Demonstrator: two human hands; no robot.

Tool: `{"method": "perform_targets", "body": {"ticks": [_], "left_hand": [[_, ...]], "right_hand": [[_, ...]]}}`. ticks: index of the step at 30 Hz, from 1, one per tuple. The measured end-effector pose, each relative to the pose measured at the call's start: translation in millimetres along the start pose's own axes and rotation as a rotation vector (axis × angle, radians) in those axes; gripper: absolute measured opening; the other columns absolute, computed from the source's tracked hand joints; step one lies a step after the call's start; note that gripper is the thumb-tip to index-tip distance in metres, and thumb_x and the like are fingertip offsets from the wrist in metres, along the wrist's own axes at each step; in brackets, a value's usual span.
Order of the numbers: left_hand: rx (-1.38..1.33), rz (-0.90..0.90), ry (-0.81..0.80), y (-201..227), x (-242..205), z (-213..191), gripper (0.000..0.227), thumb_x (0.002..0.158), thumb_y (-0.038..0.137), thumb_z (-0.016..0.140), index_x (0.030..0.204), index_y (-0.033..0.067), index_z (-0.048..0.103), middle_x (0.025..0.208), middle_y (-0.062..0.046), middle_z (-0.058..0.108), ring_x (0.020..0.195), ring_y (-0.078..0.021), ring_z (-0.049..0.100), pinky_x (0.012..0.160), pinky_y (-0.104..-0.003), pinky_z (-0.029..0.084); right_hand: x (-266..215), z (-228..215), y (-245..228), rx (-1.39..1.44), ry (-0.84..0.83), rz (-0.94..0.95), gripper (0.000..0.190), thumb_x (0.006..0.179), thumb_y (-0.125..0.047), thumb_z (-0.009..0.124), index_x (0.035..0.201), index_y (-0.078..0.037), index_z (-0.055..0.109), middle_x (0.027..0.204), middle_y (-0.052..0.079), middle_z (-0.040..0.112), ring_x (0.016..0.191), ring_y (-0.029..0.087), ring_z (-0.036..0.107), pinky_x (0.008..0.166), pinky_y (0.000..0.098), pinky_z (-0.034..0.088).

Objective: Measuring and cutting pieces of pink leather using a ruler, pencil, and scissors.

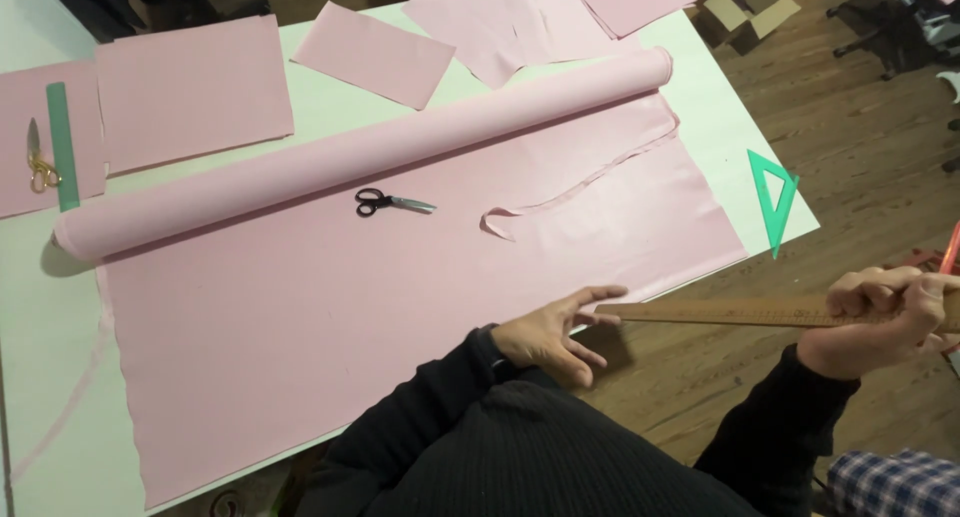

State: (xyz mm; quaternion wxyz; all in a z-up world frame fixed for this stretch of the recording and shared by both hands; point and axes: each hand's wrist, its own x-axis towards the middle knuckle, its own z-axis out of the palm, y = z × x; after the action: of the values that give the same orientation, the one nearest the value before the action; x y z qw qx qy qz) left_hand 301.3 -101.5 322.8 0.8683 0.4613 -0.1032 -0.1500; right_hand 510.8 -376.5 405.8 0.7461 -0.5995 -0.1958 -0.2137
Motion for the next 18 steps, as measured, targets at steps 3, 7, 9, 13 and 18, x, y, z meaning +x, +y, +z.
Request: {"method": "perform_targets", "body": {"ticks": [3, 7, 9, 13, 18], "left_hand": [[-0.075, -0.046, -0.049, 3, 1, -1, 0.132, 0.062, 0.013, 0.097, 0.168, 0.0125, 0.019, 0.167, -0.017, 0.023, 0.151, -0.0387, 0.033, 0.107, -0.049, 0.056], [-0.141, 0.005, -0.076, -16, -2, -9, 0.123, 0.063, 0.011, 0.097, 0.163, 0.0093, 0.026, 0.167, -0.013, 0.02, 0.156, -0.0315, 0.027, 0.107, -0.051, 0.057], [-0.232, 0.024, -0.138, -24, -2, -6, 0.115, 0.062, 0.009, 0.098, 0.157, 0.008, 0.033, 0.169, -0.009, 0.017, 0.156, -0.032, 0.027, 0.107, -0.052, 0.058], [-0.247, 0.011, -0.225, -27, 0, 2, 0.113, 0.062, 0.015, 0.099, 0.155, 0.0116, 0.035, 0.171, -0.004, 0.014, 0.155, -0.0299, 0.028, 0.106, -0.049, 0.057], [-0.502, 0.123, -0.193, -41, -9, -17, 0.101, 0.061, 0.036, 0.102, 0.141, 0.011, 0.045, 0.167, -0.011, 0.024, 0.139, -0.0266, 0.046, 0.101, -0.044, 0.058]], "right_hand": [[-3, 12, -12, -0.023, 0.015, -0.063, 0.042, 0.11, -0.029, 0.055, 0.076, -0.015, 0.035, 0.06, -0.001, 0.032, 0.047, 0.008, 0.025, 0.046, 0.0245, 0.021], [-8, 5, -9, 0.007, 0.014, -0.055, 0.043, 0.106, -0.028, 0.057, 0.072, -0.014, 0.035, 0.058, -0.001, 0.031, 0.044, 0.007, 0.021, 0.044, 0.0236, 0.019], [-12, -2, -5, 0.012, 0.079, -0.018, 0.041, 0.108, -0.022, 0.055, 0.073, -0.009, 0.039, 0.069, 0.003, 0.04, 0.053, 0.012, 0.031, 0.054, 0.0266, 0.025], [-15, 9, -17, 0.083, 0.044, 0.054, 0.046, 0.11, -0.028, 0.054, 0.072, -0.011, 0.036, 0.063, -0.001, 0.036, 0.049, 0.008, 0.026, 0.047, 0.0228, 0.022], [-14, 58, -67, -0.103, 0.019, -0.141, 0.03, 0.1, -0.027, 0.053, 0.081, -0.014, 0.034, 0.061, -0.002, 0.03, 0.047, 0.008, 0.022, 0.044, 0.027, 0.023]]}}
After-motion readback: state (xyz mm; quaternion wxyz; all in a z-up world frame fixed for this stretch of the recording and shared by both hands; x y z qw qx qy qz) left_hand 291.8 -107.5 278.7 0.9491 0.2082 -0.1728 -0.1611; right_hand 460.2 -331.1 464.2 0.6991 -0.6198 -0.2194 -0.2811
